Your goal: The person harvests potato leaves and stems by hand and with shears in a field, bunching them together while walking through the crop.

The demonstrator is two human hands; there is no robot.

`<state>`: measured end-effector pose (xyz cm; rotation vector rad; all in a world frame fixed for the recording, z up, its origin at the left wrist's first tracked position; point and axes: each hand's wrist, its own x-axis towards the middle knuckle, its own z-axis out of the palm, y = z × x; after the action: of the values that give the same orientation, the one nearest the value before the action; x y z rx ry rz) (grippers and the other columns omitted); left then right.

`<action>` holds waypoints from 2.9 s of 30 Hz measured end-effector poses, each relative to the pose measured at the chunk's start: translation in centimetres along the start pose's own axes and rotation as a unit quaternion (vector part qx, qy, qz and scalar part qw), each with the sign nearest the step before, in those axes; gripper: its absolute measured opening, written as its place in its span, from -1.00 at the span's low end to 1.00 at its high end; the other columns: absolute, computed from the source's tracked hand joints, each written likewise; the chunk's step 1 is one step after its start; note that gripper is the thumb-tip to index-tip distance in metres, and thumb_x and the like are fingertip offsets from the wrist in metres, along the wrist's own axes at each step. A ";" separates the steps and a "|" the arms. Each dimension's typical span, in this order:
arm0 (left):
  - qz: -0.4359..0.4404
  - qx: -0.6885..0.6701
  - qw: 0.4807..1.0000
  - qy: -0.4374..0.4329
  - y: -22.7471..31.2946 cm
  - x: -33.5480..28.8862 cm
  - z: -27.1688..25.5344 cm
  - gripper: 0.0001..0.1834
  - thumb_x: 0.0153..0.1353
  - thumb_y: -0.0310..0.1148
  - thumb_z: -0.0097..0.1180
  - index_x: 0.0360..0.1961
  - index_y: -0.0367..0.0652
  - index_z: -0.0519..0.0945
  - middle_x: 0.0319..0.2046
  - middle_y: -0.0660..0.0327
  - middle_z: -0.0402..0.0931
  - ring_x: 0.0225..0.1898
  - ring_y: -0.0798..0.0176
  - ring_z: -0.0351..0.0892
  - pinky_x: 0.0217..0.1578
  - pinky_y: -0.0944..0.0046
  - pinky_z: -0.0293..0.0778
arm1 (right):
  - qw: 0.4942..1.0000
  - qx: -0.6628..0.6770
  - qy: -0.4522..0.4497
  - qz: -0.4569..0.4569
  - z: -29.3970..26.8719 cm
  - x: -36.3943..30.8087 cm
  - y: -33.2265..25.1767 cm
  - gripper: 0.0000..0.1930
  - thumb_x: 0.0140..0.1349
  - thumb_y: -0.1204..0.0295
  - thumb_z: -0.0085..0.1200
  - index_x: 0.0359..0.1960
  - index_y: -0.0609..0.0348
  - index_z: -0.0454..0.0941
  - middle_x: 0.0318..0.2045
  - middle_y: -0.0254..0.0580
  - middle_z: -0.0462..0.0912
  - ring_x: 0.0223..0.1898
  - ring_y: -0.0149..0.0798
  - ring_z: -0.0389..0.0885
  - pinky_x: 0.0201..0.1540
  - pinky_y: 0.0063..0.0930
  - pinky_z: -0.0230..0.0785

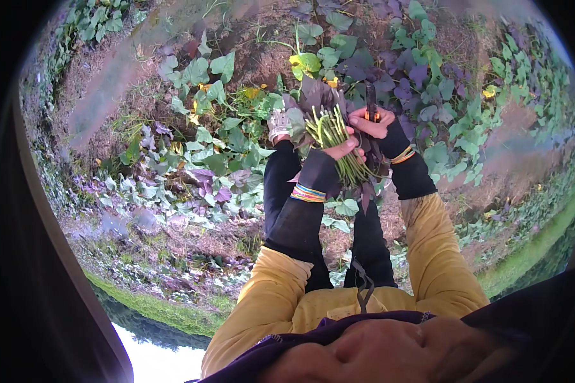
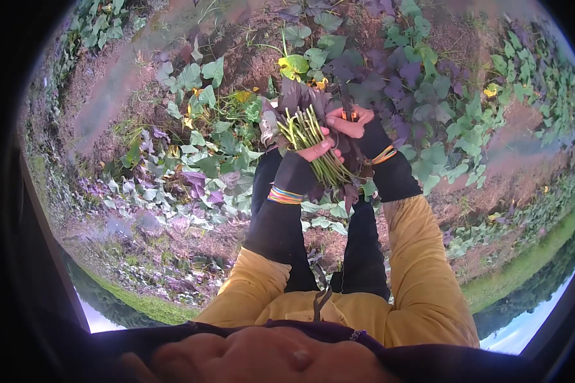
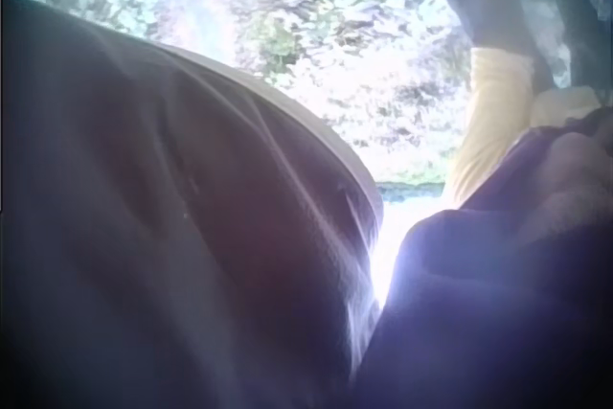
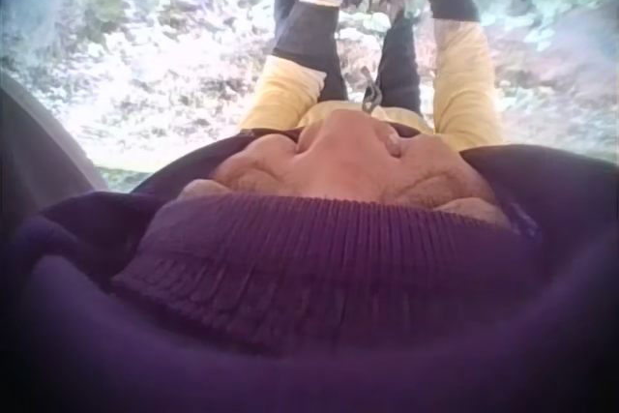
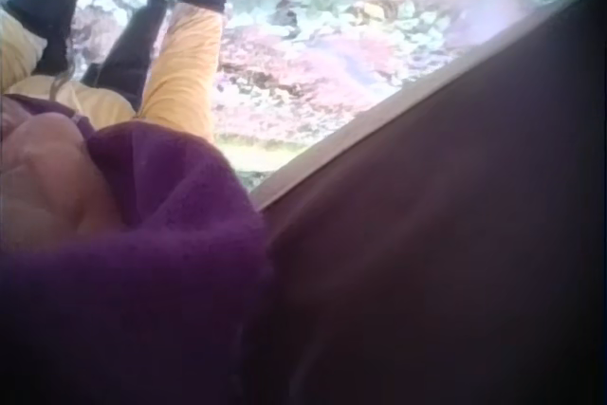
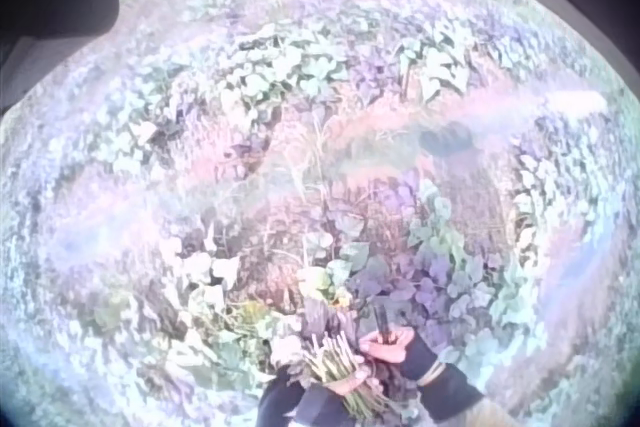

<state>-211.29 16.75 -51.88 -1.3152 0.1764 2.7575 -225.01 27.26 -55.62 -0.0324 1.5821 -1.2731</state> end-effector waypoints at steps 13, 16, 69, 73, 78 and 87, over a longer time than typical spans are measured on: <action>0.134 -0.068 0.987 -0.049 10.9 1.8 -1.3 -0.76 0.31 -0.24 -0.02 -0.08 -0.11 0.37 -0.53 0.39 0.18 -0.42 0.37 0.24 -0.07 0.15 0.35 | 0.984 0.119 -0.123 0.044 8.6 21.0 0.2 -0.81 0.08 0.40 0.18 -0.27 0.19 0.59 -0.49 -0.45 0.56 -0.50 -0.54 0.45 -0.43 -0.60 0.28; 0.067 -0.107 0.992 0.005 11.5 4.2 -0.9 -0.79 0.31 -0.20 -0.01 -0.22 -0.09 0.39 -0.53 0.38 0.18 -0.43 0.35 0.25 -0.09 0.16 0.36 | 0.989 0.000 0.107 -0.103 3.3 33.4 1.1 -0.79 0.05 0.44 0.20 -0.26 0.21 0.60 -0.59 -0.44 0.54 -0.59 -0.55 0.44 -0.52 -0.61 0.27; -0.012 0.158 0.987 0.037 -8.0 3.7 -2.3 -0.81 0.22 -0.42 0.09 -0.17 -0.26 0.52 -0.36 0.19 0.56 -0.37 0.30 0.56 -0.30 0.33 0.51 | 0.994 0.064 0.076 0.036 -4.0 -4.3 6.1 -0.74 0.08 0.39 0.18 -0.22 0.25 0.49 -0.42 -0.39 0.55 -0.45 -0.55 0.47 -0.41 -0.63 0.32; -0.007 0.111 0.990 0.091 -7.9 3.9 -2.6 -0.87 0.22 -0.41 0.07 -0.24 -0.23 0.50 -0.43 0.23 0.50 -0.38 0.28 0.53 -0.27 0.24 0.53 | 0.961 -0.210 0.167 -0.065 -7.2 -5.8 2.6 -0.79 0.07 0.45 0.14 -0.26 0.25 0.51 -0.53 -0.30 0.53 -0.56 -0.48 0.45 -0.45 -0.59 0.31; -0.044 -0.027 0.996 0.072 -8.0 3.9 -1.2 -0.85 0.22 -0.43 0.04 -0.17 -0.13 0.44 -0.34 0.21 0.47 -0.28 0.20 0.51 -0.19 0.11 0.52 | 0.892 -0.338 0.180 -0.239 -7.1 -7.7 3.4 -0.79 0.08 0.47 0.11 -0.22 0.19 0.53 -0.55 -0.17 0.49 -0.55 -0.33 0.49 -0.43 -0.47 0.31; -0.100 0.038 0.994 -0.028 -9.3 4.8 -4.1 -0.80 0.26 -0.40 0.00 -0.13 -0.23 0.48 -0.28 0.17 0.51 -0.28 0.22 0.57 -0.24 0.18 0.55 | 0.977 -0.194 0.056 -0.069 -4.3 -11.0 5.7 -0.90 0.11 0.52 0.11 -0.32 0.22 0.53 -0.46 -0.31 0.55 -0.40 -0.42 0.56 -0.32 -0.58 0.36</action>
<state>-210.00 25.48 -58.78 -1.1681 0.1379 2.5895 -220.13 39.10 -52.73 -0.3272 1.9349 -1.0672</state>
